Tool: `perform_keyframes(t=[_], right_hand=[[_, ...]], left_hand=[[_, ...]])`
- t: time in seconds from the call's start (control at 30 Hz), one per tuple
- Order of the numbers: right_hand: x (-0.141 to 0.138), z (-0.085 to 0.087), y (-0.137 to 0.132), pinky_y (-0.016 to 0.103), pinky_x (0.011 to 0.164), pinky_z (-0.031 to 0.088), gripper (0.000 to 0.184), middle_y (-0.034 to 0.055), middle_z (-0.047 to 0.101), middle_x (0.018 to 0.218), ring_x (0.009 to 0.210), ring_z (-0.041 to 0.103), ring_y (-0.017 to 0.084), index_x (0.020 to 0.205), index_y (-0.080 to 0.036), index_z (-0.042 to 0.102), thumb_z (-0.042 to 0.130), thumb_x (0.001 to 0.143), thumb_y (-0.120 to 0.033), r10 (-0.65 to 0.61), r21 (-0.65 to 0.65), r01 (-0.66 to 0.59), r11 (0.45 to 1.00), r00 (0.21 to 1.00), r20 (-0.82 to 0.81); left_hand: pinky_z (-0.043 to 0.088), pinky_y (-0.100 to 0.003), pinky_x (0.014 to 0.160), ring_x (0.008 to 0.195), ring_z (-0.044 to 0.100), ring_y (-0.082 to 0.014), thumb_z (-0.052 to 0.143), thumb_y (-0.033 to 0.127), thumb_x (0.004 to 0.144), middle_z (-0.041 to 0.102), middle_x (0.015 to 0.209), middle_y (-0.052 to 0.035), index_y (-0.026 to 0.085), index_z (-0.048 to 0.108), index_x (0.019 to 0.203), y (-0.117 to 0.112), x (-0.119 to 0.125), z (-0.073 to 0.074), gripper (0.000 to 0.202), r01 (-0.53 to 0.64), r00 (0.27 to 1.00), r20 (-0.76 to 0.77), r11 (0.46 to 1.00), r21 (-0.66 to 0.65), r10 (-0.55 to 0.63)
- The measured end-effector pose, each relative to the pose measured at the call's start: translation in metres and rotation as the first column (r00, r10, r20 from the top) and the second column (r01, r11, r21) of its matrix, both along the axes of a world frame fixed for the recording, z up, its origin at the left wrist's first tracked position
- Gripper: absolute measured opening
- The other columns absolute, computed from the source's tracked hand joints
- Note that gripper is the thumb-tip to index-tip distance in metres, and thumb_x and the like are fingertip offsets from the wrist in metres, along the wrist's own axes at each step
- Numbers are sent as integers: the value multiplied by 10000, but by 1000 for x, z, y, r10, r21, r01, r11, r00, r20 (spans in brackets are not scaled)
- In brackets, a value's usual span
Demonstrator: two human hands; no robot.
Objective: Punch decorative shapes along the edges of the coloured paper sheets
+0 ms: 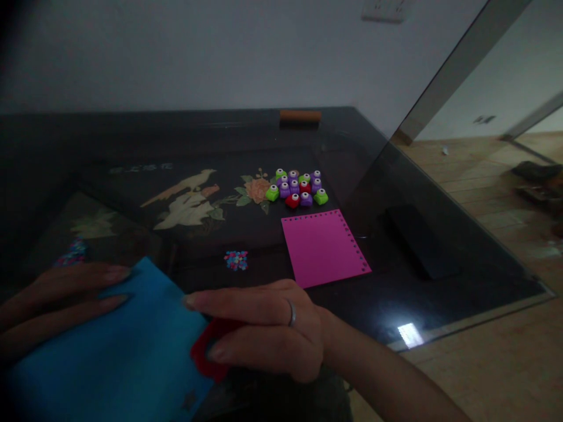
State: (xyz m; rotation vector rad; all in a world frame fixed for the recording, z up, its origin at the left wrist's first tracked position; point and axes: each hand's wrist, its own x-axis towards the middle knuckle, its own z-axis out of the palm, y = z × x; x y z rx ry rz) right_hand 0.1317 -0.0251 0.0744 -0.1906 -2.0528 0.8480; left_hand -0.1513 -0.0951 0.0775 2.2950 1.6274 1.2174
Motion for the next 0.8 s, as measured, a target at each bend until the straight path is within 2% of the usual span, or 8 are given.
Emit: perform_keyframes(t=[0.07, 0.17, 0.33, 0.47, 0.8], right_hand=[[-1, -1, 1, 255, 796, 593, 345, 38, 551, 1359, 1051, 663, 185, 1216, -338, 514, 559, 899, -210, 4, 87, -3, 996, 1000, -11], [0, 2, -2, 251, 854, 572, 289, 73, 553, 1357, 1098, 638, 170, 1193, -277, 514, 533, 919, -186, -42, 123, 34, 992, 997, 62], [0, 9, -7, 269, 904, 552, 163, 169, 598, 1286, 1163, 595, 180, 1109, -151, 504, 457, 953, -145, -26, 145, 24, 989, 1000, 14], [-1, 11, -5, 256, 926, 537, 135, 168, 610, 1267, 1170, 590, 168, 1080, -160, 504, 431, 966, -159, -12, 137, 6, 991, 999, 49], [-7, 9, -1, 231, 907, 540, 141, 190, 634, 1209, 1174, 584, 156, 1009, -142, 511, 376, 971, -129, -1, 188, -3, 982, 1000, 22]], left_hand=[[474, -305, 933, 1011, 607, -196, 408, 379, 927, 647, 1148, 164, 616, 515, 1191, 0, 1, 1, 370, 7, 1000, -4, 1000, -6, -7], [478, -321, 917, 995, 606, -200, 370, 332, 936, 649, 1133, 150, 612, 501, 1207, 2, 4, 0, 411, 9, 1000, -10, 1000, 9, -9], [479, -282, 872, 961, 604, -163, 339, 153, 921, 638, 1130, 139, 510, 533, 1244, 9, 10, -4, 518, 69, 998, -7, 982, 174, -69], [474, -284, 859, 969, 594, -165, 316, 146, 926, 626, 1132, 116, 461, 535, 1268, 12, 11, -5, 513, 115, 993, -20, 970, 216, -113], [498, -311, 815, 947, 608, -183, 362, 189, 942, 649, 1092, 105, 475, 545, 1252, 12, 14, -5, 460, 88, 996, -10, 972, 216, -87]])
